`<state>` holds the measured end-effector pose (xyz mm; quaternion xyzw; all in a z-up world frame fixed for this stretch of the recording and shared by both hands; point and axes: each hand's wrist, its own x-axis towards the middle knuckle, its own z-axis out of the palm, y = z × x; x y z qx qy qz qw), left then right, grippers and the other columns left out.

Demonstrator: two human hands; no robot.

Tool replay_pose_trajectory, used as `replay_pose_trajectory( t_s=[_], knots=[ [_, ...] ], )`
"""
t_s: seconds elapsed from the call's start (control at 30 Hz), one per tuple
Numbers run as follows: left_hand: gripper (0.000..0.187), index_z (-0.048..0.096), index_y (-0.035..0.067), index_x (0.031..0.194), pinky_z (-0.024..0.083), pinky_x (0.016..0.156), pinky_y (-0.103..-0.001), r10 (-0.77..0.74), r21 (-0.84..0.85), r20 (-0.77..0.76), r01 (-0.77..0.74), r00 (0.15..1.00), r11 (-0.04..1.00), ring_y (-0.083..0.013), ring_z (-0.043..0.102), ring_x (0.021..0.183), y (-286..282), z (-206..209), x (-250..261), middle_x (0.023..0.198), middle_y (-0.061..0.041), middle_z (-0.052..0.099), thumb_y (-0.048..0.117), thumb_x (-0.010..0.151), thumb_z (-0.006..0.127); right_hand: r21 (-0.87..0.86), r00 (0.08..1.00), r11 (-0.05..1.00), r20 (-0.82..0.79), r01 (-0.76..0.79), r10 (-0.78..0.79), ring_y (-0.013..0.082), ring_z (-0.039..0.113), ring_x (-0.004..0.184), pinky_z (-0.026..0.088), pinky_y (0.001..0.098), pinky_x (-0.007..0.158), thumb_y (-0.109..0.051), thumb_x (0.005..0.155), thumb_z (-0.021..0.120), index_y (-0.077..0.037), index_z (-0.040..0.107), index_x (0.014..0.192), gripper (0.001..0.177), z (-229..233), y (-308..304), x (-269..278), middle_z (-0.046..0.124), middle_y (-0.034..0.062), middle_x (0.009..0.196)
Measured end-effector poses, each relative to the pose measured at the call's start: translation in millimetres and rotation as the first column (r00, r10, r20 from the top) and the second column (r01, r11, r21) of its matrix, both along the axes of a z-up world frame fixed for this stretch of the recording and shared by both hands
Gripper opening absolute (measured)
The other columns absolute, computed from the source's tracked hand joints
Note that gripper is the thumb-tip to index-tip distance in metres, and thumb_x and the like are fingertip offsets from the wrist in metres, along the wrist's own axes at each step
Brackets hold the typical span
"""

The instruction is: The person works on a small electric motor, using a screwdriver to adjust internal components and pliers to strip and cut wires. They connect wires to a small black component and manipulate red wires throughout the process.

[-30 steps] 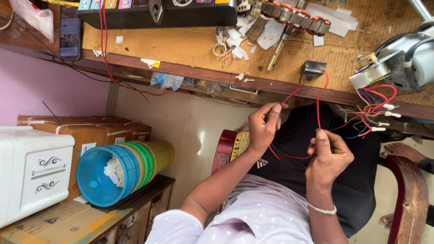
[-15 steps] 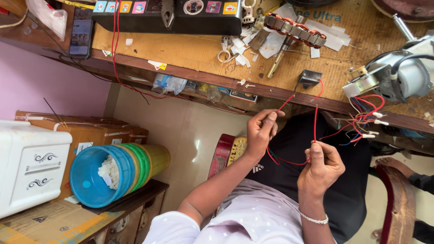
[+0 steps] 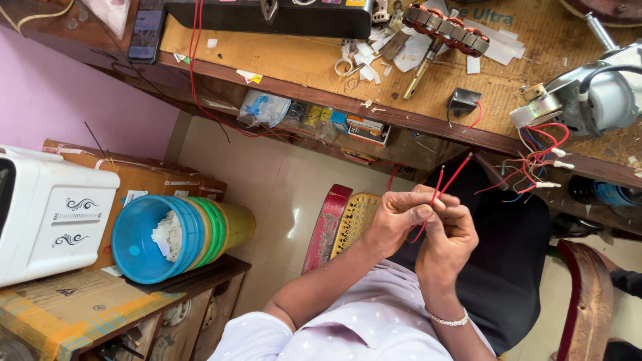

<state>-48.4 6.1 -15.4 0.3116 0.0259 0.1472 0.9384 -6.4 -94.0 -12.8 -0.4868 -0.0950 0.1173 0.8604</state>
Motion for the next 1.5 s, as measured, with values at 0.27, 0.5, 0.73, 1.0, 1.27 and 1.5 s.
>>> replay_pose_trajectory(
  t_s=[0.27, 0.5, 0.73, 1.0, 1.27, 1.5],
  knots=[
    [0.014, 0.074, -0.001, 0.109, 0.048, 0.075, -0.023, 0.176, 0.015, -0.058, -0.175, 0.983, 0.984, -0.0105, 0.059, 0.087, 2, 16, -3, 0.12, -0.014, 0.071, 0.012, 0.104, 0.07, -0.05, 0.958, 0.961, -0.102, -0.273, 0.267, 0.0131, 0.064, 0.097, 0.051, 0.028, 0.091, -0.014, 0.105, 0.066, 0.004, 0.066, 0.113, 0.02, -3, -10, -2, 0.068, 0.0079, 0.108],
    [0.012, 0.06, 0.012, 0.091, 0.053, 0.099, -0.027, 0.355, 0.275, 0.059, -0.357, 0.933, 0.893, -0.011, 0.067, 0.108, 21, 33, 1, 0.119, -0.005, 0.07, 0.003, 0.098, 0.065, 0.218, 0.952, 0.955, -0.189, -0.199, 0.241, 0.0134, 0.05, 0.073, 0.041, 0.0293, 0.068, -0.007, 0.107, 0.066, -0.001, 0.064, 0.106, 0.006, -8, -19, -3, 0.059, 0.0025, 0.09],
    [0.023, 0.058, 0.002, 0.127, 0.056, 0.067, -0.033, 0.855, 0.973, 0.068, -0.224, 0.515, 0.058, -0.0159, 0.067, 0.073, 352, 85, 47, 0.09, -0.008, 0.069, 0.006, 0.105, 0.056, 0.42, 0.978, 0.89, -0.022, -0.179, 0.208, 0.0121, 0.05, 0.066, 0.038, 0.0271, 0.063, -0.017, 0.107, 0.068, -0.002, 0.066, 0.109, 0.015, 11, -62, 1, 0.065, 0.0075, 0.096],
    [0.05, 0.063, 0.015, 0.126, 0.051, 0.086, -0.054, 0.837, 0.881, 0.124, 0.328, 0.533, -0.34, -0.0424, 0.065, 0.106, 482, 85, 114, 0.109, -0.018, 0.073, 0.003, 0.078, 0.061, 0.331, 0.989, 0.933, 0.032, -0.144, 0.141, 0.0145, 0.057, 0.069, 0.041, 0.026, 0.062, -0.012, 0.106, 0.07, 0.002, 0.065, 0.104, 0.015, -16, -56, 8, 0.066, 0.0111, 0.09],
    [0.039, 0.067, 0.011, 0.12, 0.049, 0.087, -0.057, 0.816, 0.825, 0.082, 0.42, 0.572, -0.377, -0.0458, 0.062, 0.107, 512, 52, 133, 0.112, -0.025, 0.069, 0.008, 0.082, 0.06, 0.174, 0.987, 0.98, -0.111, -0.096, 0.116, 0.0172, 0.062, 0.075, 0.046, 0.0272, 0.06, -0.006, 0.102, 0.066, 0.001, 0.065, 0.106, 0.008, -19, -60, 21, 0.066, 0.0117, 0.095],
    [0.04, 0.069, -0.001, 0.091, 0.045, 0.056, -0.045, 0.68, 0.902, 0.277, 0.06, 0.678, -0.428, -0.0251, 0.059, 0.057, 436, 133, 90, 0.067, -0.014, 0.065, 0.035, 0.108, 0.072, -0.612, 0.955, 0.756, 0.006, -0.232, 0.298, 0.0085, 0.06, 0.074, 0.047, 0.0246, 0.066, -0.006, 0.092, 0.073, 0.002, 0.076, 0.096, 0.009, 12, -25, 26, 0.069, 0.006, 0.083]
  ],
)
